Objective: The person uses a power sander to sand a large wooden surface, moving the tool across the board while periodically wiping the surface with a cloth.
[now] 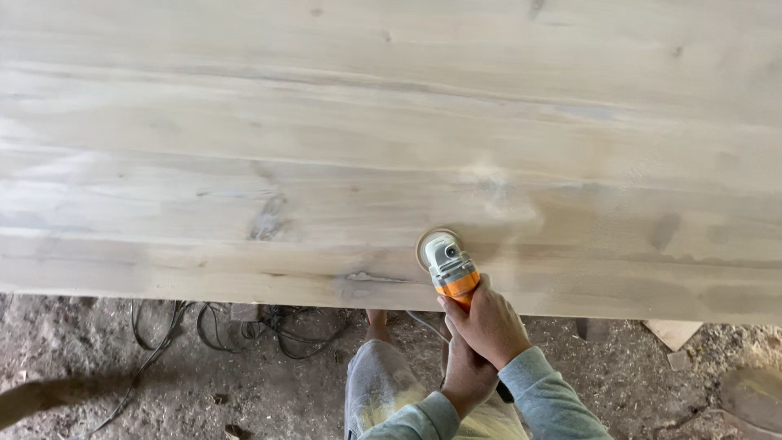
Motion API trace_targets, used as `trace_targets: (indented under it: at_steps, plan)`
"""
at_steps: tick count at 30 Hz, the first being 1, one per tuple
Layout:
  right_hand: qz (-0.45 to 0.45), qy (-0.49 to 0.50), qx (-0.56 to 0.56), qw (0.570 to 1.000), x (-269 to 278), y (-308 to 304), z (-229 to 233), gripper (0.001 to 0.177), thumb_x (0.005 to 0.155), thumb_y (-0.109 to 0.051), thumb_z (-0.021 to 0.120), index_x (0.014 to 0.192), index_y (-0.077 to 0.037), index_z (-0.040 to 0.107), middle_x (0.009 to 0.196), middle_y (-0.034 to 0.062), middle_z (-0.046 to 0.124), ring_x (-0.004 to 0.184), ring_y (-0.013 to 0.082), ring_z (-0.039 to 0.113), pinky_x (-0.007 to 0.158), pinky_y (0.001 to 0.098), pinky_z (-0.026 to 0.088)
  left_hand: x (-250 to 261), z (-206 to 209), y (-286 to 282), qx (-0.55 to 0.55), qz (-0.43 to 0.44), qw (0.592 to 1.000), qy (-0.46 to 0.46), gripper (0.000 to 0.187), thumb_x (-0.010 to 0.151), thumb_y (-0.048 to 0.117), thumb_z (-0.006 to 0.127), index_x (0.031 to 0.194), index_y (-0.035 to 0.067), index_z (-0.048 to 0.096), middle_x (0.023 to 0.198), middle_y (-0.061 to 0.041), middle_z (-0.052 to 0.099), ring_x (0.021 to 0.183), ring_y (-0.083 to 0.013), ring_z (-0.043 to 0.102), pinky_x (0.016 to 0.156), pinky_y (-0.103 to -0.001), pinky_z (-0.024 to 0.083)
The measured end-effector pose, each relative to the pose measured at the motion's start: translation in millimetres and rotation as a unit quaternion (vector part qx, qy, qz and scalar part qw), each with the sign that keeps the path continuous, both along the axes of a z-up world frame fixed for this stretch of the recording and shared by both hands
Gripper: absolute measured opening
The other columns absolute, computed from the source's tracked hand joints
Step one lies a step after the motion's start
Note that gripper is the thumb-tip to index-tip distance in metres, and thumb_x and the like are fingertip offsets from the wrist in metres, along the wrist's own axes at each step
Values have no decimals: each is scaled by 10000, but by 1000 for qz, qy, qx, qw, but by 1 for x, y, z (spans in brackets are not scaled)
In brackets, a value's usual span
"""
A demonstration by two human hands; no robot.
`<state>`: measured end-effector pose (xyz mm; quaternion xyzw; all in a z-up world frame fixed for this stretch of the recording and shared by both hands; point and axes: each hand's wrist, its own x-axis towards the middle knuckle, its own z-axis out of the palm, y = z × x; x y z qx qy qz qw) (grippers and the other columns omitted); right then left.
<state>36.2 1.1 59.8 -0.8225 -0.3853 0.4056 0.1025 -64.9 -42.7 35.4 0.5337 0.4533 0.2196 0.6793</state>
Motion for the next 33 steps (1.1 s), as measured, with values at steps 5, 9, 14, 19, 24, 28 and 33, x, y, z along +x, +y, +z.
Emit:
trace_targets:
  at_steps: [5,9,14,19,24,28,33]
  plan:
    - [-31,-6,-1,999,36,-34,-4,570,894,-486,676,1092,13,485,816,204,754,702,352,782,658,441,661,33,-5,-26,-3,-20,998,-66,680,884,203,790,1370,-41,382,1242,-174,601,1126,-312,658,916,-418,552]
    - [-70,-3,15,997,67,-60,-12,562,887,-486,675,1072,16,501,813,183,756,668,325,788,628,415,666,60,-10,-42,14,-74,995,-66,679,895,196,803,1367,-56,386,1202,-172,625,1073,-309,669,887,-416,568]
    - [-112,-37,5,993,102,-94,-19,567,879,-469,705,1088,27,527,826,193,756,696,327,777,668,422,658,92,-18,-64,15,-158,986,-50,641,916,218,778,1354,-65,405,1169,-177,659,1026,-307,690,865,-423,588]
    - [-224,18,12,974,133,-135,-37,544,898,-428,687,1194,8,550,967,175,765,818,308,782,752,420,651,119,-16,-74,-39,-243,969,9,843,887,266,783,1367,-132,215,1072,-248,669,894,-382,710,798,-451,619]
    - [-312,-8,125,942,141,-150,-55,541,931,-428,685,1237,8,589,1090,185,734,955,286,732,819,429,605,129,-19,-55,19,-349,937,22,882,820,264,846,1288,-145,221,1011,-289,645,817,-433,726,763,-463,643]
    - [-342,46,79,935,110,-130,-59,544,918,-466,658,1219,-16,614,1071,197,758,908,304,760,789,435,639,98,-18,-33,16,-356,931,78,882,875,302,799,1315,-161,190,983,-281,676,783,-413,740,744,-413,664]
    - [-301,81,117,943,53,-88,-55,581,909,-480,655,1268,-31,568,1117,174,737,961,287,751,821,424,633,46,2,2,6,-297,948,114,944,820,262,817,1333,-149,140,1059,-285,651,833,-423,748,762,-423,671]
